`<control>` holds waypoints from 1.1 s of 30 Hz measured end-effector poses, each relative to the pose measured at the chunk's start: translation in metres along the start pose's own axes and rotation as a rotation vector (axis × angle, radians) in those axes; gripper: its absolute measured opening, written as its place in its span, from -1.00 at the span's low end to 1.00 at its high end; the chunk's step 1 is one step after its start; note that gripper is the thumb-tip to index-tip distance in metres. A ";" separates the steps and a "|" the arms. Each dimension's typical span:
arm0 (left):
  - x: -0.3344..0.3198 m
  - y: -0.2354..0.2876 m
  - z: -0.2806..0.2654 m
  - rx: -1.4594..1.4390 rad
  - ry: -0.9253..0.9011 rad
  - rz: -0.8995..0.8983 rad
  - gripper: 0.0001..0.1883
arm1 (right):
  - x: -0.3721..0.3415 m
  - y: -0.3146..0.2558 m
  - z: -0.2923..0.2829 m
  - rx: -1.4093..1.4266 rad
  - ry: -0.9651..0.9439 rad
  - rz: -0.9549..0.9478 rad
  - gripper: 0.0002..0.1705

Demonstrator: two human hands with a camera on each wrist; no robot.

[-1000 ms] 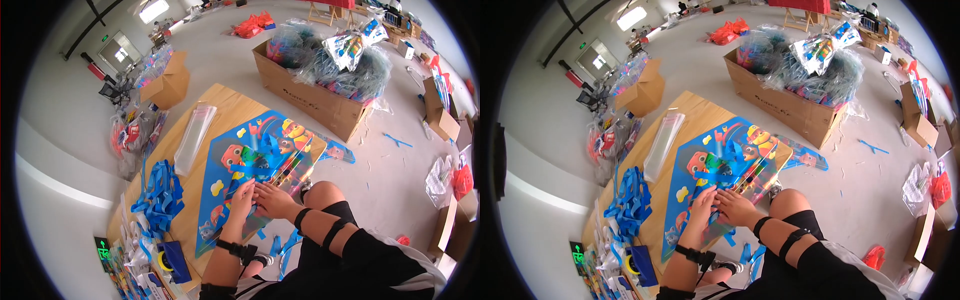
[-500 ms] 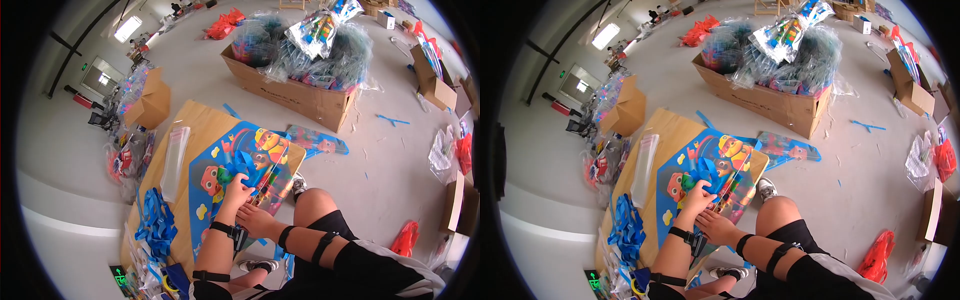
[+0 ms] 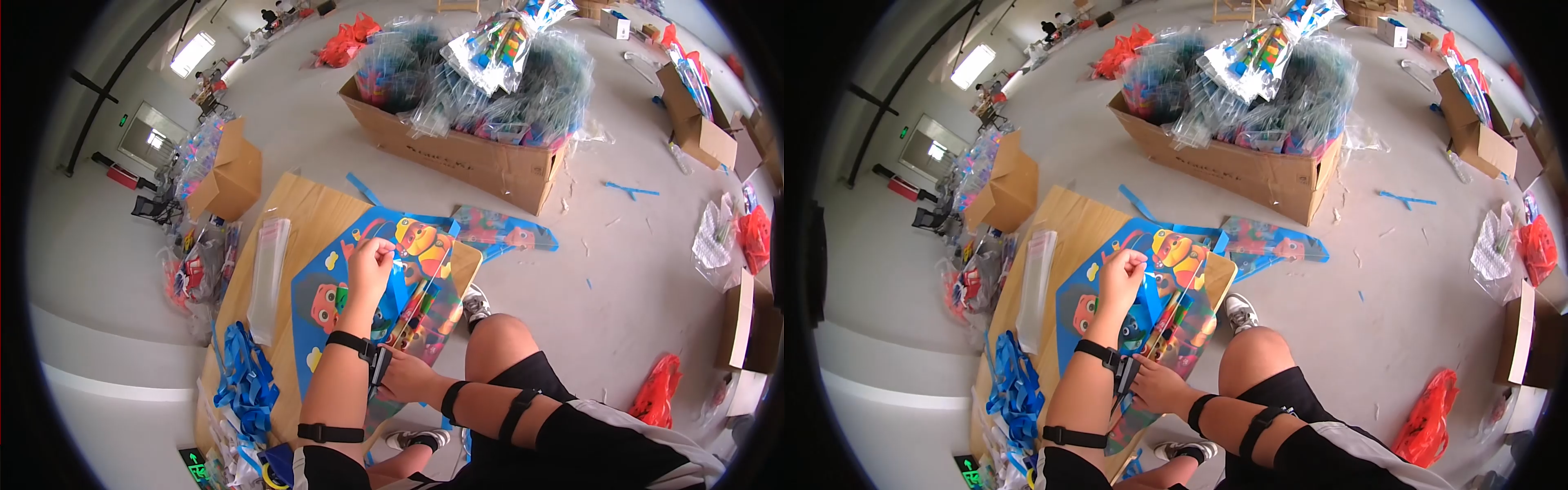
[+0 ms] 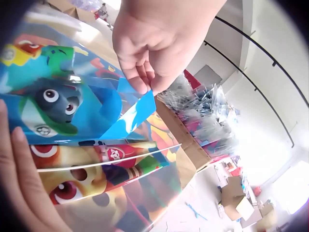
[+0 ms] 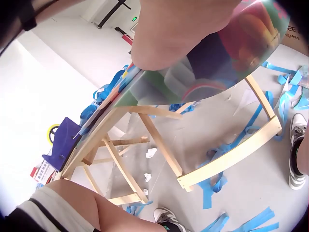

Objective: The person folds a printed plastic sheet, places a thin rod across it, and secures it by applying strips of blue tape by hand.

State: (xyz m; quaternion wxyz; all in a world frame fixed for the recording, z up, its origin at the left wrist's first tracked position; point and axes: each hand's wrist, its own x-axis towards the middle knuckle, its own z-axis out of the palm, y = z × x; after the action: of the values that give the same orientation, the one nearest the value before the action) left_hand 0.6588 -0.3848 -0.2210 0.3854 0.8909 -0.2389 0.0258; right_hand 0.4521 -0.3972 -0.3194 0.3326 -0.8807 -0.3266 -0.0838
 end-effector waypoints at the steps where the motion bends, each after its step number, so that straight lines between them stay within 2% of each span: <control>1: 0.004 0.003 0.002 -0.026 0.015 -0.003 -0.90 | 0.000 0.001 0.001 0.038 -0.001 0.006 -0.42; 3: 0.015 0.008 0.005 -0.054 0.031 -0.008 -0.91 | -0.002 -0.001 -0.004 0.039 0.019 0.009 -0.44; 5: 0.029 0.010 0.009 -0.103 0.125 -0.003 -0.93 | -0.002 -0.002 -0.010 0.041 0.037 0.011 -0.45; 6: 0.035 0.012 0.010 -0.105 0.126 -0.005 -0.93 | -0.002 -0.003 -0.012 0.054 -0.022 0.034 -0.43; 7: 0.041 0.020 0.009 -0.154 0.125 -0.003 -0.89 | -0.002 -0.003 -0.014 0.066 -0.081 0.057 -0.42; 8: 0.045 0.028 0.006 -0.202 0.124 0.000 -0.84 | -0.001 -0.004 -0.016 0.065 -0.085 0.056 -0.42; 9: 0.045 0.038 0.002 -0.299 0.042 -0.001 -0.74 | -0.001 -0.004 -0.017 0.036 -0.065 0.036 -0.38; 10: 0.043 0.038 0.002 -0.300 0.045 -0.001 -0.74 | -0.001 -0.004 -0.018 0.006 -0.044 0.017 -0.35; 12: 0.034 0.042 0.001 -0.615 -0.023 -0.184 -0.70 | 0.001 -0.004 -0.020 -0.019 -0.054 0.011 -0.30; 13: 0.032 0.028 -0.002 -0.528 -0.037 -0.060 -0.74 | 0.001 -0.004 -0.018 -0.040 -0.063 0.007 -0.26; 15: 0.020 0.003 -0.035 -0.065 -0.395 -0.177 -0.81 | 0.001 -0.005 -0.013 -0.062 -0.067 0.007 -0.23; 17: -0.011 0.007 -0.039 0.057 -0.585 -0.424 -0.83 | 0.001 -0.004 -0.009 -0.083 -0.072 0.010 -0.20; 18: -0.030 0.012 -0.035 0.069 -0.545 -0.421 -0.85 | 0.000 -0.003 -0.009 -0.064 -0.015 0.004 -0.19; 20: -0.061 0.001 -0.025 0.180 -0.440 -0.122 -0.86 | -0.001 -0.002 -0.008 -0.045 0.041 -0.003 -0.19; 21: -0.071 -0.005 -0.017 0.181 -0.440 -0.120 -0.86 | -0.002 -0.001 -0.006 -0.018 0.041 -0.003 -0.20; 23: -0.083 -0.011 -0.002 -0.001 -0.347 -0.173 -0.81 | -0.001 -0.002 -0.013 0.008 0.039 -0.001 -0.20; 25: -0.085 -0.009 0.008 0.064 -0.283 -0.106 -0.80 | 0.003 -0.006 -0.036 -0.071 -0.256 0.030 -0.22; 26: -0.084 -0.008 0.012 0.132 -0.221 -0.039 -0.79 | 0.001 -0.005 -0.033 -0.073 -0.259 0.029 -0.22; 28: -0.077 -0.005 0.018 0.100 -0.208 -0.047 -0.80 | -0.004 -0.002 -0.019 0.117 0.031 0.037 -0.25; 30: -0.069 -0.004 0.024 0.219 -0.090 0.240 -0.82 | -0.002 0.001 -0.008 0.060 0.020 0.006 -0.26; 33: -0.058 -0.004 0.031 0.240 -0.122 0.169 -0.84 | -0.002 0.003 0.003 0.029 -0.008 -0.014 -0.27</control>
State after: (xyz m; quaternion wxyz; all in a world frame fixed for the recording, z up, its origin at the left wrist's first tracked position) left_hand 0.6053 -0.3805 -0.2585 0.2573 0.9072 -0.3313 0.0326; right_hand 0.4523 -0.3976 -0.3243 0.3435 -0.8738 -0.3353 -0.0776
